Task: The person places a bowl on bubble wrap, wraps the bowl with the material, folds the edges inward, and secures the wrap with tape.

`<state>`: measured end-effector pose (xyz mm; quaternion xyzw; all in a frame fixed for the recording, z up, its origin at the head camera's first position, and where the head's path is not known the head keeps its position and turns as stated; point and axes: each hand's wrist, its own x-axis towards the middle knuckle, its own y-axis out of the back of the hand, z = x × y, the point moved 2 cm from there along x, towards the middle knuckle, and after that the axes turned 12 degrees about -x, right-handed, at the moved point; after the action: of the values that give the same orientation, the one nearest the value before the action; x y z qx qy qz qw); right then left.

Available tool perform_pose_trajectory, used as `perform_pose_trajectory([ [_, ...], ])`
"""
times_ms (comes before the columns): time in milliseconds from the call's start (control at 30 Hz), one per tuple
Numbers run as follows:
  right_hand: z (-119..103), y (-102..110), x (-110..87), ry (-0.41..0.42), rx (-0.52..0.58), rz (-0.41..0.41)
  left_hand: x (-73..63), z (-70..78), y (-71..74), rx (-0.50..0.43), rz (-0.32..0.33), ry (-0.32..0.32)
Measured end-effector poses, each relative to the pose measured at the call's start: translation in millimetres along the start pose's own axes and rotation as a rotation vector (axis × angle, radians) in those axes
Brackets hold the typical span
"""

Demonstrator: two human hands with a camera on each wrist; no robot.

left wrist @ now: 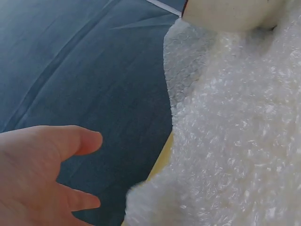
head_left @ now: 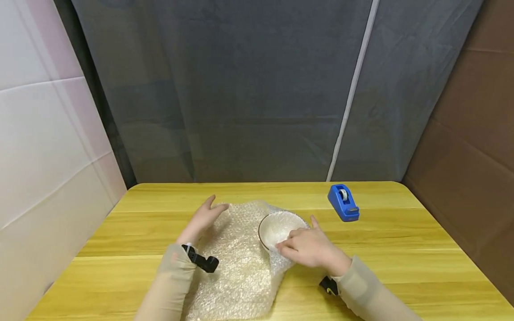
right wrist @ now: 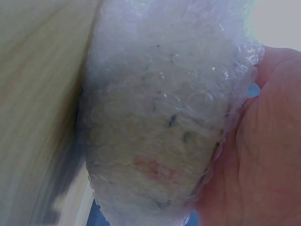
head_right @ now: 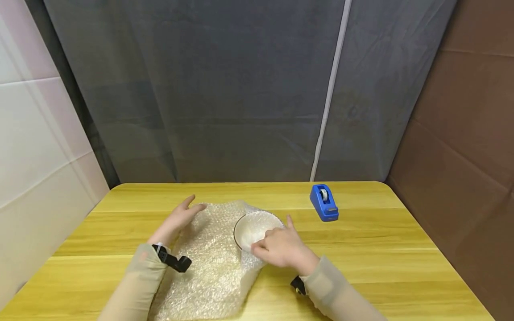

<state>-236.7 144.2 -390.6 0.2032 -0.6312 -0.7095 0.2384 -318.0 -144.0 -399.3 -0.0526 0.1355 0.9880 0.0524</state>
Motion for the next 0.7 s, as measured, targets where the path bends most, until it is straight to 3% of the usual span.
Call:
perform_pose_trajectory([
  [167,0,2,-0.3,0.001,0.011,-0.004,3.3,-2.8,3.0,-0.111,0.006,0.033],
  [400,0,2,-0.6,0.0,0.011,-0.004,5.0,-1.9,0.3,-0.103,-0.002,0.021],
  [700,0,2,0.3,-0.009,0.019,0.003,1.7,8.6,-8.5,-0.181,-0.049,-0.091],
])
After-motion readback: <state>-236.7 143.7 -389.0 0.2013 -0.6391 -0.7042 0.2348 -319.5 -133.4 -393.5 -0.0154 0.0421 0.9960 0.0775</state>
